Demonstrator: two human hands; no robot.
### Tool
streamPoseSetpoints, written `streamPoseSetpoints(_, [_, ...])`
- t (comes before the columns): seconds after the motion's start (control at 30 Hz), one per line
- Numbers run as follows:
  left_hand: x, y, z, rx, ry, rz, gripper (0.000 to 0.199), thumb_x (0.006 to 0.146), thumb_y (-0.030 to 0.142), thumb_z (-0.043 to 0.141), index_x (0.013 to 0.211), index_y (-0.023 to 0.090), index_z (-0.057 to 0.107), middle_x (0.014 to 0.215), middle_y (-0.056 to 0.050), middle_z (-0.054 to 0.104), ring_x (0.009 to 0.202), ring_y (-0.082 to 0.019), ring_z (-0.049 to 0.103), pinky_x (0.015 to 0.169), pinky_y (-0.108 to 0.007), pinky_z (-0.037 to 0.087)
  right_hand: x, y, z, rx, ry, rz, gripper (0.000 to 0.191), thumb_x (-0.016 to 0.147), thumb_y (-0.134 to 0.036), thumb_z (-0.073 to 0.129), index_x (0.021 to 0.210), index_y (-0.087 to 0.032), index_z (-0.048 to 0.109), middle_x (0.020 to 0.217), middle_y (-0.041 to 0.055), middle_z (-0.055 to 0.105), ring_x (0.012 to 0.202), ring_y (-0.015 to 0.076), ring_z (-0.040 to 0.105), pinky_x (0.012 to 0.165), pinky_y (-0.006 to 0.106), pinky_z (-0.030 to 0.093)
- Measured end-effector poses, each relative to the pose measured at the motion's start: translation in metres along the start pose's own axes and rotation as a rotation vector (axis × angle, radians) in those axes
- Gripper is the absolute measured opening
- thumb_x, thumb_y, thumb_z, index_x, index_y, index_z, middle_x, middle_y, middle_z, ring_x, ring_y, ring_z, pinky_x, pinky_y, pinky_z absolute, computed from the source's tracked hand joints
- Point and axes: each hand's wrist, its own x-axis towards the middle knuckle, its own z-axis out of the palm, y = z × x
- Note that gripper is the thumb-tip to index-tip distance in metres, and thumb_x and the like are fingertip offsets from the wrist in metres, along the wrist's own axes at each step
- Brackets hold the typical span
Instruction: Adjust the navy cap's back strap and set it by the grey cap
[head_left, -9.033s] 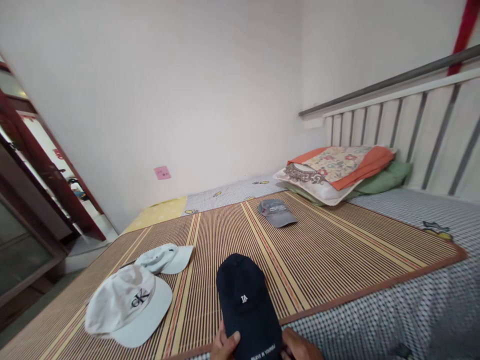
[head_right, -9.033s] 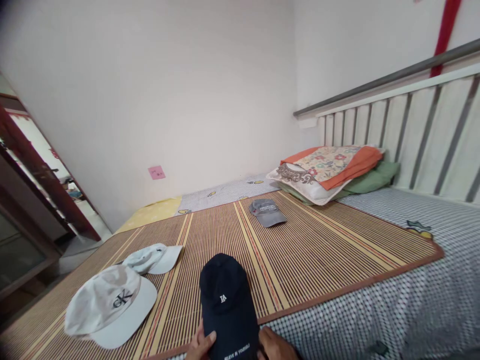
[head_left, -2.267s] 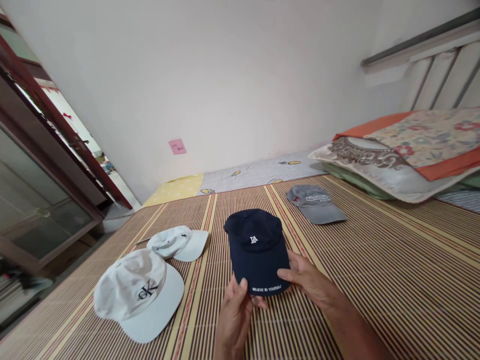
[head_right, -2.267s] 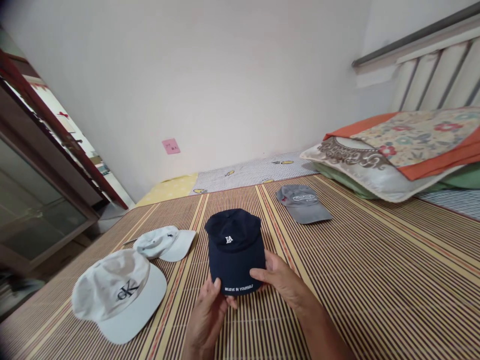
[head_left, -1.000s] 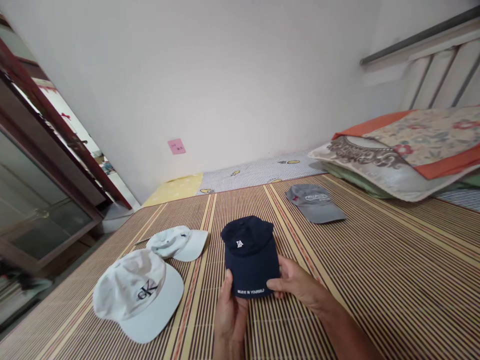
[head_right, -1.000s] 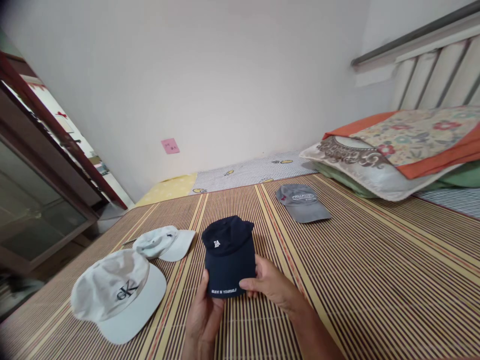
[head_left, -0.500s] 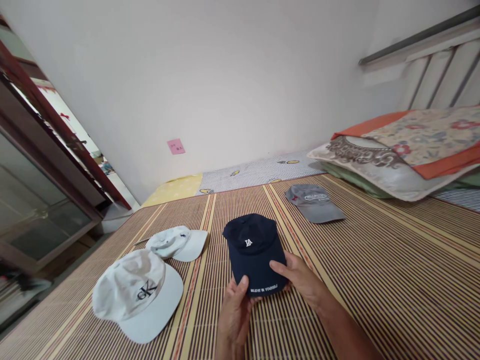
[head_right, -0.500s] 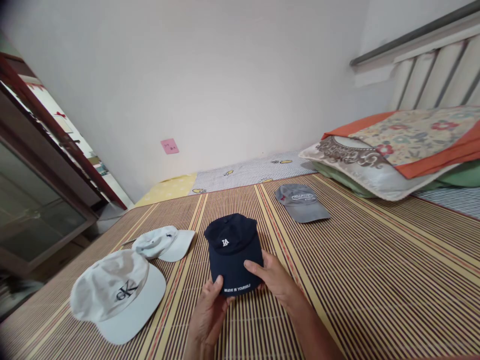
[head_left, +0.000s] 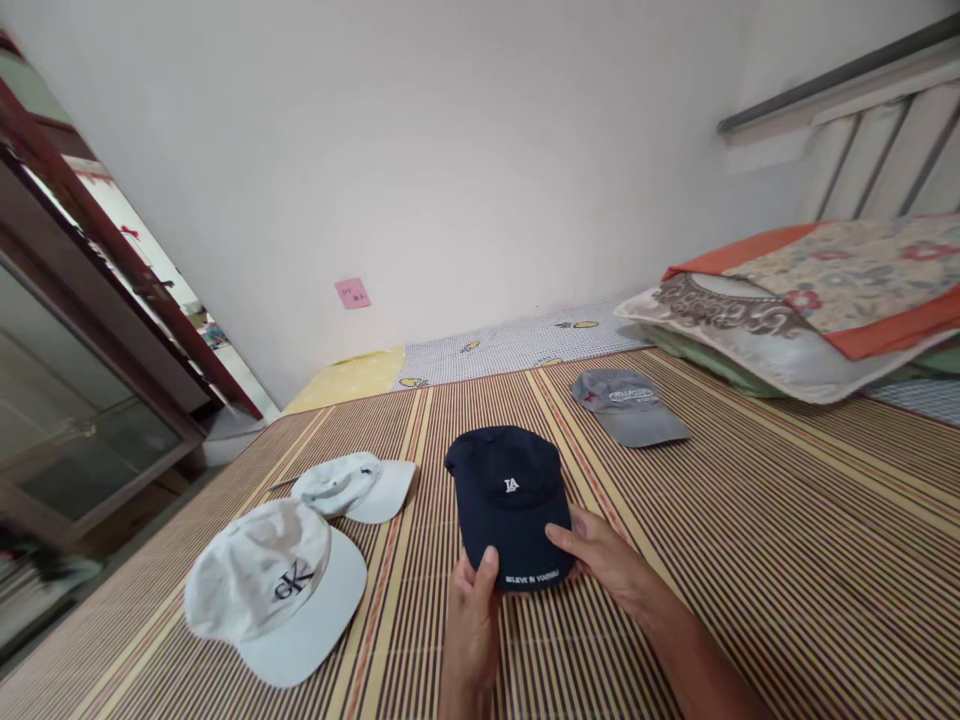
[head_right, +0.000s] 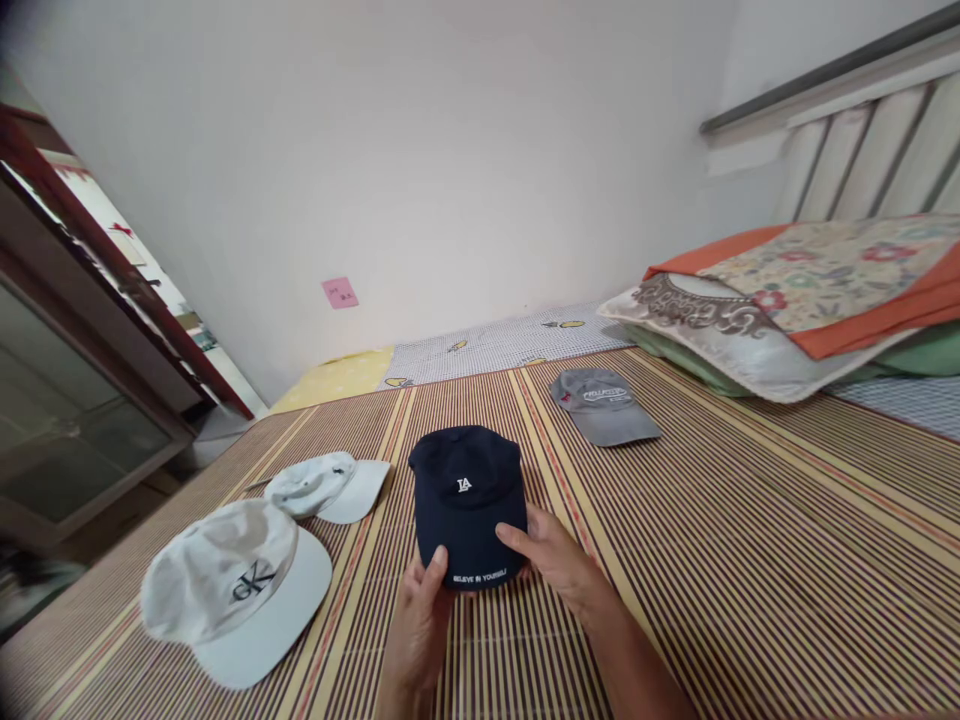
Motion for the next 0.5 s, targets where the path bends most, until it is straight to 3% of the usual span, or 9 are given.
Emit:
streamPoseSetpoints(0.17, [0.0036,-0.0071,-0.0051,-0.028,0.024,-0.021,0.056,0.086,0.043,0.080,0.136,0.022,0.066,0.137,-0.015,0.073,0.132,-0.032,0.064,0.114,-0.047,0.049,-0.0045,-0.0035,0.0003,-0.022,0.019,0.029,0.059,0.077,-0.059,0.085,0.123,-0.024,0.071,0.121,0.0093,0.078,0.106,0.0300,0.073,0.092,0.048,0.059])
streamPoseSetpoints(0.37, [0.0045,-0.0085,-0.0072,-0.029,0.062,-0.043,0.060,0.084,0.039,0.083,0.139,0.023,0.064,0.138,-0.013,0.072,0.133,-0.031,0.064,0.115,-0.045,0.050,-0.0047,-0.0090,0.0007,-0.025,0.026,-0.026,0.052,0.075,-0.057,0.087,0.115,-0.024,0.075,0.116,0.0079,0.079,0.110,0.0308,0.072,0.100,0.050,0.056])
streamPoseSetpoints(0.5, [0.0034,-0.0077,-0.0048,0.011,0.098,-0.038,0.059,0.083,0.040,0.084,0.136,0.022,0.065,0.143,-0.013,0.069,0.133,-0.031,0.063,0.114,-0.043,0.051,-0.0030,-0.0091,-0.0017,-0.063,0.049,-0.045,0.055,0.074,-0.057,0.088,0.117,-0.026,0.075,0.097,0.0045,0.080,0.097,0.0280,0.073,0.094,0.047,0.059])
